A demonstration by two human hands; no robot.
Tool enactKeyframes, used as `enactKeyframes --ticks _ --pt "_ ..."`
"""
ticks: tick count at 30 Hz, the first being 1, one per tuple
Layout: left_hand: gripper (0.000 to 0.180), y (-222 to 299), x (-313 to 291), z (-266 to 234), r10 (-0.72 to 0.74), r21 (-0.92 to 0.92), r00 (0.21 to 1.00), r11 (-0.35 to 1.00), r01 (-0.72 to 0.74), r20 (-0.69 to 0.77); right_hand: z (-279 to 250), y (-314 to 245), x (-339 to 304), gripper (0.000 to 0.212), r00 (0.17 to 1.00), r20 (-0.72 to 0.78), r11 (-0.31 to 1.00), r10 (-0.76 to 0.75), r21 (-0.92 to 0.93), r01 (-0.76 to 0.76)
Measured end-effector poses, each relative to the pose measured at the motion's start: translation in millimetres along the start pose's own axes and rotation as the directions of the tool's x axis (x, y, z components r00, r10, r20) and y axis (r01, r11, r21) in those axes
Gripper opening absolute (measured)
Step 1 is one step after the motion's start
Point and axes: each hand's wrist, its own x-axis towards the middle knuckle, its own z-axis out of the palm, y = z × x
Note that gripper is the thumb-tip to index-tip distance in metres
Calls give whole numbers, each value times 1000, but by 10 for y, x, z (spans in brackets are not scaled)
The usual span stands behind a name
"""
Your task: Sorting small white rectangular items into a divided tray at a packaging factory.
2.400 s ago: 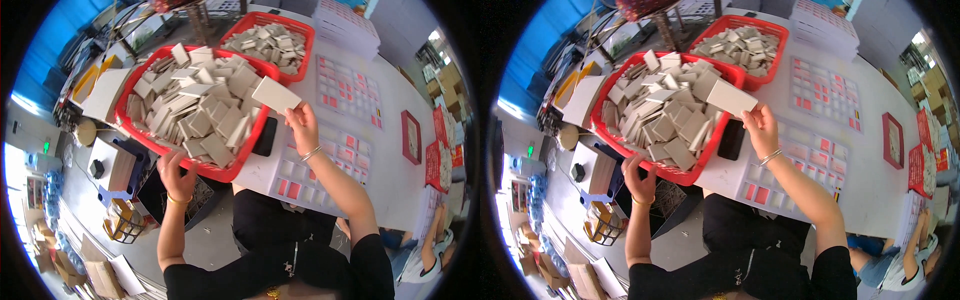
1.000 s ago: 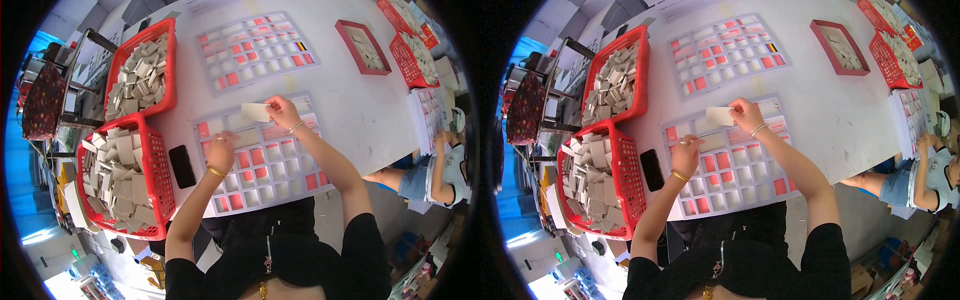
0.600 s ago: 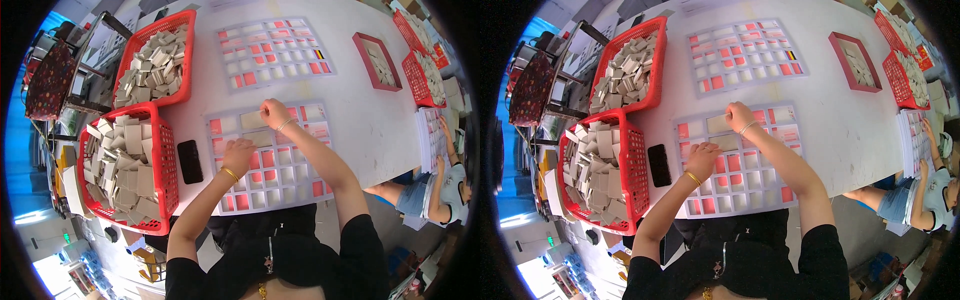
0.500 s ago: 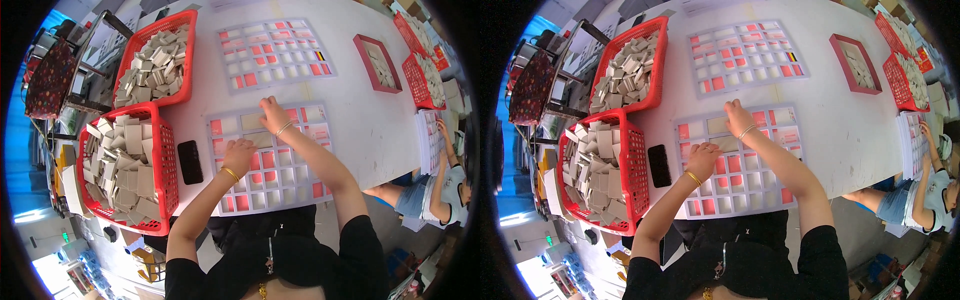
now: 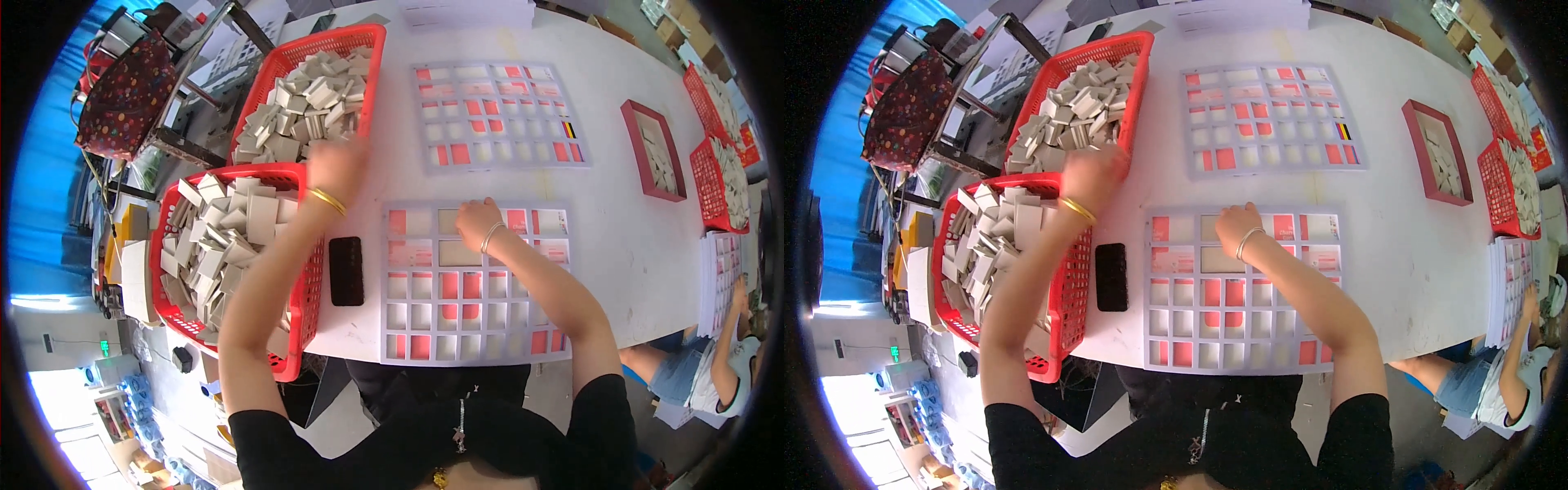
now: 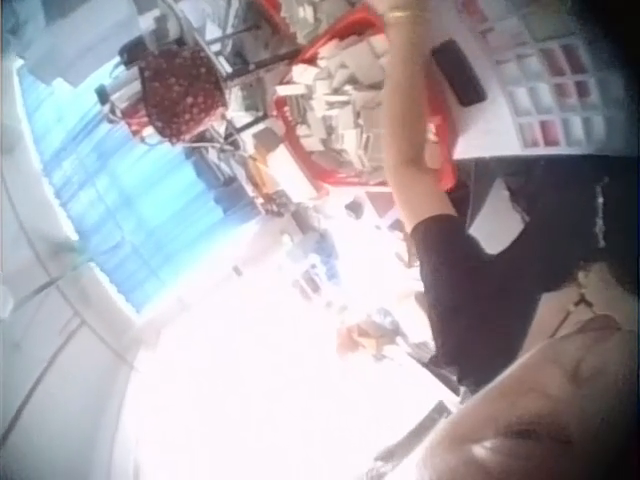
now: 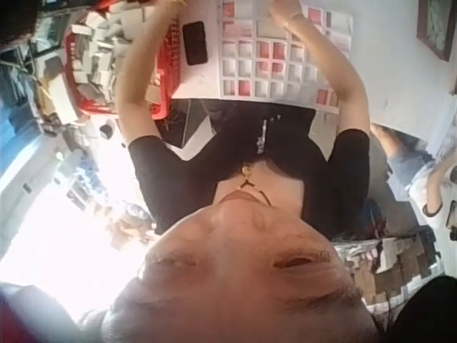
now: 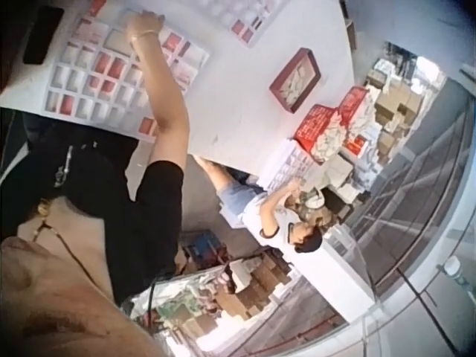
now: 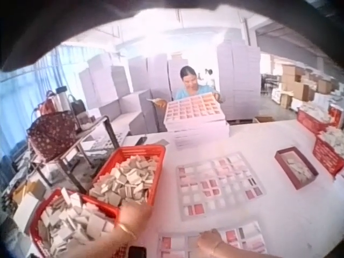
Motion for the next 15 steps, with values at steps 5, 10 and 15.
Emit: enactKeyframes --ticks 5,10,15 --pt "22 -1106 191 94 -516 3 815 846 534 263 -458 48 368 17 968 -246 986 -41 148 80" --pt "46 -1331 84 355 -680 67 594 680 730 430 -1179 -369 1045 23 607 -792 890 -65 230 394" --pt "56 -1291 147 461 -603 7 664 743 670 441 -1293 -835 1718 20 865 -502 981 20 175 79"
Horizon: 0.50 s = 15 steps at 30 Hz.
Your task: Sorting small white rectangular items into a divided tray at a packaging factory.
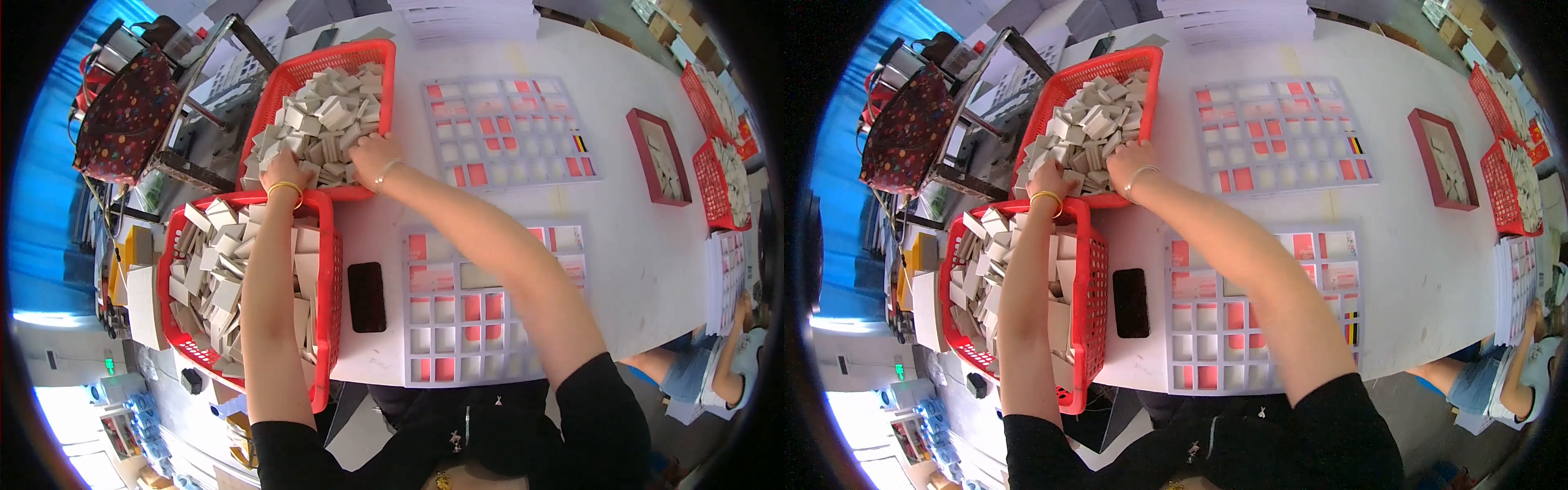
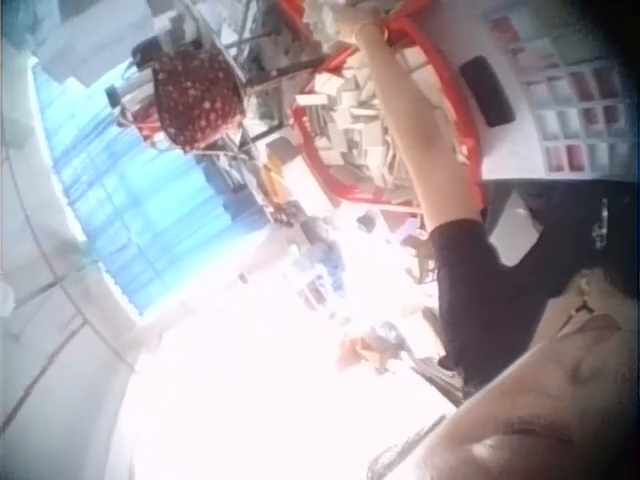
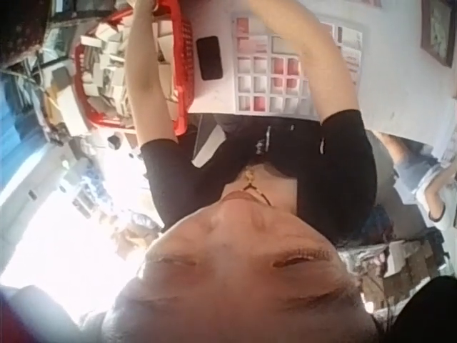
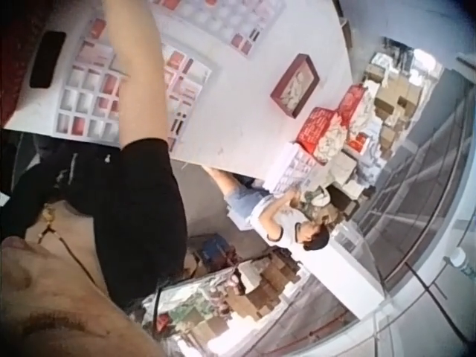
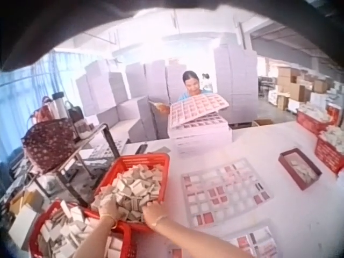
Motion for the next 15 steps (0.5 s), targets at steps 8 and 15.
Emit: enactKeyframes --ticks 8,15 --pt "15 -137 57 65 193 -69 957 975 -212 -216 -17 -78 152 21 978 201 993 61 86 -79" --pt "24 -72 -88 -57 129 -95 931 981 -170 -341 -174 -188 168 24 937 335 994 96 24 -111"
